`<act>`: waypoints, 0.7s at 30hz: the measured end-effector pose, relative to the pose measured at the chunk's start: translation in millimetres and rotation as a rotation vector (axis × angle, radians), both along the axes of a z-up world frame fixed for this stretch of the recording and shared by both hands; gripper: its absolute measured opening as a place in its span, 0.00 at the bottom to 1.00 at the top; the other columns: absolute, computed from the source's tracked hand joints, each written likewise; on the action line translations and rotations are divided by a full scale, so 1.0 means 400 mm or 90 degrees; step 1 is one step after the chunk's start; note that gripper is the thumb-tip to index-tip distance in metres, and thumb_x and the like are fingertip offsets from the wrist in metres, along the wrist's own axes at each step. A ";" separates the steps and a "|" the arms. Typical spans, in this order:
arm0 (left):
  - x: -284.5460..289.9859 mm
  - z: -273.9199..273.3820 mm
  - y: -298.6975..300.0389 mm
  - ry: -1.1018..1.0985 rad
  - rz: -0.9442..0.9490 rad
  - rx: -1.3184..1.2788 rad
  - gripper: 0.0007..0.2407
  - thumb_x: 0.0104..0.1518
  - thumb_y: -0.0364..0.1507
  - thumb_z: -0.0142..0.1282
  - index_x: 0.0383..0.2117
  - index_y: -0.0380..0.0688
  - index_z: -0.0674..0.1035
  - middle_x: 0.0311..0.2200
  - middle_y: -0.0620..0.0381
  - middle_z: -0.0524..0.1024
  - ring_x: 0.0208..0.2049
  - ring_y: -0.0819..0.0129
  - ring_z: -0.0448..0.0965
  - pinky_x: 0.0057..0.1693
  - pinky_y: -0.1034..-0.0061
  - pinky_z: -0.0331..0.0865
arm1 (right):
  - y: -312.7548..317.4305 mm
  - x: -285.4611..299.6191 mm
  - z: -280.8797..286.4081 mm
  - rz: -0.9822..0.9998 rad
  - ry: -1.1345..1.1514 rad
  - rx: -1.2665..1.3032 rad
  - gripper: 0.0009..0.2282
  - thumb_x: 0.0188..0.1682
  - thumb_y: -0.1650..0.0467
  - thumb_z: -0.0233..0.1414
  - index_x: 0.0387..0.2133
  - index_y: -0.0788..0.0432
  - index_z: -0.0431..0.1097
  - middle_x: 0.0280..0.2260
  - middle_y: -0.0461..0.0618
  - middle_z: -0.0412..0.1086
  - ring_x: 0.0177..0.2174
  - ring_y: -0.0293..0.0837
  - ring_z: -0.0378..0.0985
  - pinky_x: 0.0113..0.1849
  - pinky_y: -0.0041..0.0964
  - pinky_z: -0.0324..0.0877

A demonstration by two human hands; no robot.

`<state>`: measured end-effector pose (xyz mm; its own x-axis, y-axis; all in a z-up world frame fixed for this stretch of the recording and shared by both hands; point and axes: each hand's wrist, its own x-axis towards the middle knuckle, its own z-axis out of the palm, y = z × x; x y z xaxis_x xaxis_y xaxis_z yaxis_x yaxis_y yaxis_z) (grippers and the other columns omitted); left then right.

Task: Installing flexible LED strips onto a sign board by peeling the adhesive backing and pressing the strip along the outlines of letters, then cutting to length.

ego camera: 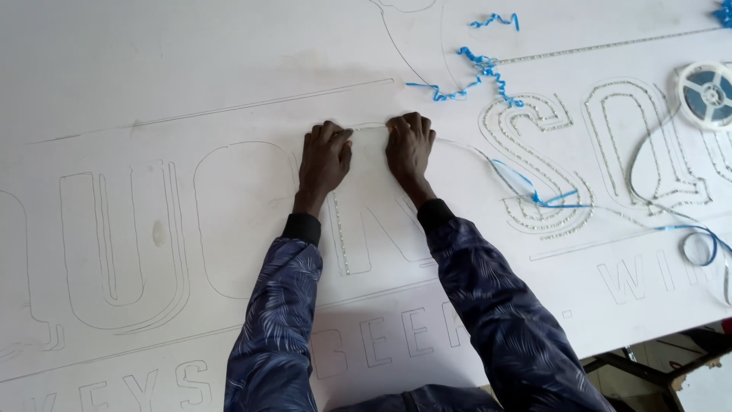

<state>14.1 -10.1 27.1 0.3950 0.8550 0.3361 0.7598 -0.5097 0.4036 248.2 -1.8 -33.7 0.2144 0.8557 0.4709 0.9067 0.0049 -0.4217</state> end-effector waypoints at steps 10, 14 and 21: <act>0.136 -0.012 -0.060 0.114 0.110 -0.007 0.19 0.68 0.25 0.58 0.66 0.54 0.84 0.53 0.49 0.74 0.62 0.47 0.76 0.64 0.49 0.73 | -0.026 -0.010 0.023 -0.020 -0.009 -0.042 0.06 0.58 0.70 0.61 0.41 0.39 0.78 0.42 0.38 0.69 0.56 0.48 0.71 0.54 0.51 0.63; 0.164 -0.037 -0.066 0.040 0.110 0.043 0.17 0.73 0.33 0.57 0.65 0.44 0.83 0.58 0.46 0.73 0.69 0.44 0.72 0.70 0.46 0.70 | -0.022 -0.013 0.020 -0.018 0.018 -0.015 0.09 0.54 0.73 0.64 0.40 0.40 0.78 0.41 0.38 0.68 0.55 0.48 0.71 0.55 0.49 0.63; 0.195 -0.037 -0.078 -0.018 0.125 0.061 0.19 0.74 0.45 0.58 0.64 0.49 0.83 0.55 0.45 0.73 0.68 0.41 0.71 0.74 0.39 0.63 | -0.021 -0.002 0.015 0.014 0.028 -0.022 0.24 0.31 0.70 0.76 0.42 0.42 0.77 0.43 0.40 0.68 0.57 0.53 0.69 0.56 0.57 0.62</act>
<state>92.3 -41.3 12.1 0.2132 0.8781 0.4283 0.8372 -0.3902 0.3832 247.6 -10.2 -27.6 0.2160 0.8759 0.4314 0.8868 0.0089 -0.4621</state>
